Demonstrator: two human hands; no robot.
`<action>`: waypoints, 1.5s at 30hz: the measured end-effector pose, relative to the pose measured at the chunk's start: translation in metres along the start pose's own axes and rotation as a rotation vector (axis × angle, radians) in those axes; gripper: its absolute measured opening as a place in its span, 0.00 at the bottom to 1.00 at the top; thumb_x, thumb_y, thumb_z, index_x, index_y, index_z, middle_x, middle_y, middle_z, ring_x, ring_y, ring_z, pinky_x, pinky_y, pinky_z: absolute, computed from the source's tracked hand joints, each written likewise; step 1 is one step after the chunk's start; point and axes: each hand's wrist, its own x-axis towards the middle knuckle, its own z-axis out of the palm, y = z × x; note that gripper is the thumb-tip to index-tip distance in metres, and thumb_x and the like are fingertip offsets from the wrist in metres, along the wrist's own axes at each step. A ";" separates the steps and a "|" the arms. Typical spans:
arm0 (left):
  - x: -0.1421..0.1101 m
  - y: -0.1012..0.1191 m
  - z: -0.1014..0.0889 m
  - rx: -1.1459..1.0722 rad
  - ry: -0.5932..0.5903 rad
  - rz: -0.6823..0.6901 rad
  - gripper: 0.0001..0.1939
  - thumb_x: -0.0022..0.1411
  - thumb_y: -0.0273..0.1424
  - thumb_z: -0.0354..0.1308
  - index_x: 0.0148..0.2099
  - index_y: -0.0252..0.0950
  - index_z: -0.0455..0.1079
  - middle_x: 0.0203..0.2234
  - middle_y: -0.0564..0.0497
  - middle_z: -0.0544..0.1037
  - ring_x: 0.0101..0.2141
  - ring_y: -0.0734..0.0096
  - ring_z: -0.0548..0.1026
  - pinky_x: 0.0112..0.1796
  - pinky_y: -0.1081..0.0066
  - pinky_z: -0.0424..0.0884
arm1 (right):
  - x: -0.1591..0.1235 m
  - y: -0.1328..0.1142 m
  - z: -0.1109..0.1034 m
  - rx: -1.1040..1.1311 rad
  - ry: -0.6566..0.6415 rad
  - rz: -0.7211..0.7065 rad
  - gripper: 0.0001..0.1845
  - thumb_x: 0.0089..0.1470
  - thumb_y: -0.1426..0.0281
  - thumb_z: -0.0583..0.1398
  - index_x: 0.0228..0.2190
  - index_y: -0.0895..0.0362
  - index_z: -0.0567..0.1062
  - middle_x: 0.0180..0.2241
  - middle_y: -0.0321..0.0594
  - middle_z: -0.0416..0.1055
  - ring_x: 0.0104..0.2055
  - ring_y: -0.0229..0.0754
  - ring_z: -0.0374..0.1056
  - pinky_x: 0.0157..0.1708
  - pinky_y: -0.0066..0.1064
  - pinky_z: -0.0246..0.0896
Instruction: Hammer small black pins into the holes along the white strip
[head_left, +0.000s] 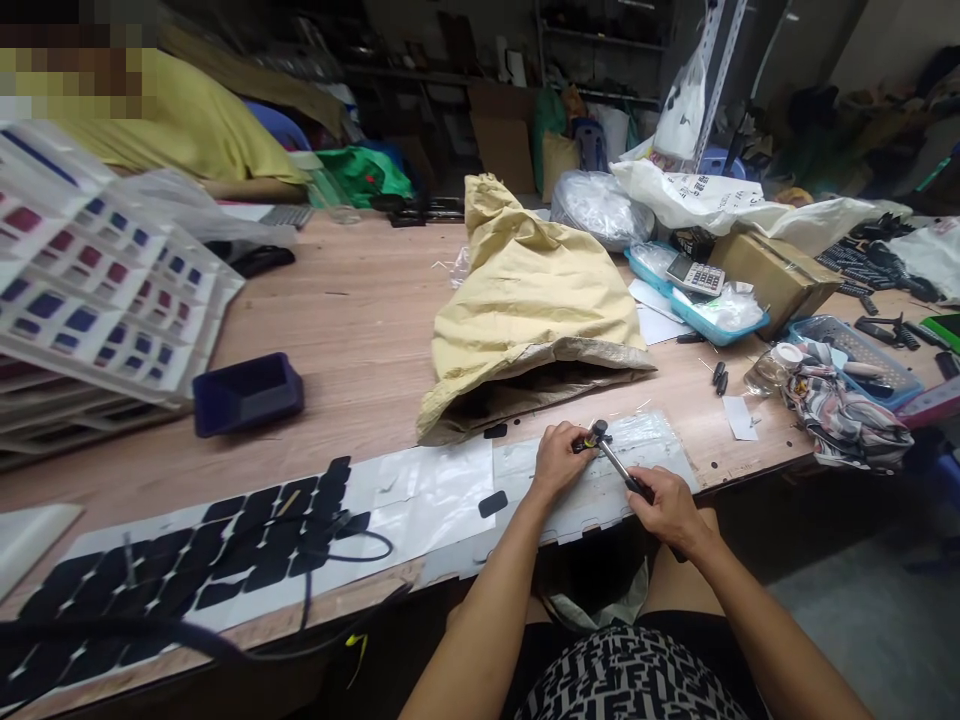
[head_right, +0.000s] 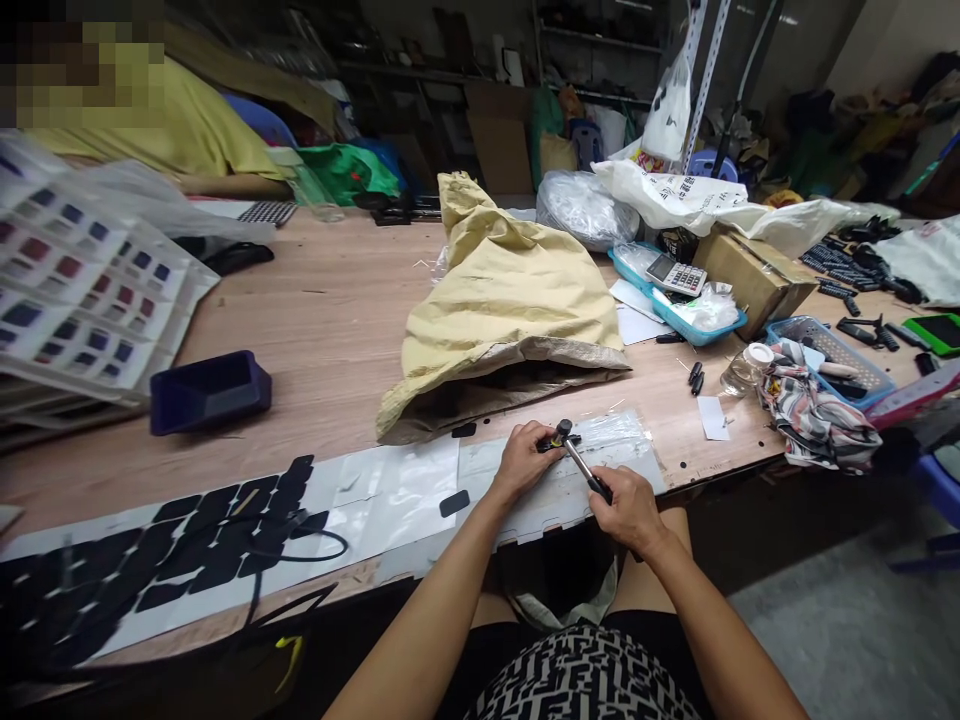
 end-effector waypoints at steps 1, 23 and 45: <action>0.000 0.000 0.000 0.000 -0.003 -0.002 0.06 0.54 0.31 0.65 0.37 0.41 0.76 0.33 0.52 0.75 0.40 0.62 0.68 0.42 0.65 0.65 | 0.002 0.002 -0.001 0.006 -0.007 0.010 0.16 0.51 0.68 0.61 0.43 0.51 0.80 0.30 0.39 0.75 0.32 0.44 0.70 0.36 0.34 0.67; -0.138 0.045 -0.021 -0.288 -0.393 -0.004 0.07 0.55 0.38 0.61 0.34 0.40 0.74 0.24 0.52 0.76 0.25 0.70 0.71 0.28 0.70 0.66 | 0.076 0.058 0.003 0.329 0.199 0.239 0.16 0.49 0.62 0.60 0.38 0.55 0.80 0.28 0.33 0.75 0.32 0.39 0.70 0.36 0.28 0.65; 0.039 -0.048 -0.106 0.350 0.471 -0.864 0.25 0.56 0.47 0.57 0.45 0.30 0.77 0.44 0.30 0.78 0.49 0.37 0.74 0.47 0.47 0.71 | 0.079 0.061 0.005 0.271 0.204 0.223 0.16 0.50 0.63 0.60 0.39 0.55 0.80 0.27 0.34 0.75 0.31 0.39 0.69 0.35 0.28 0.65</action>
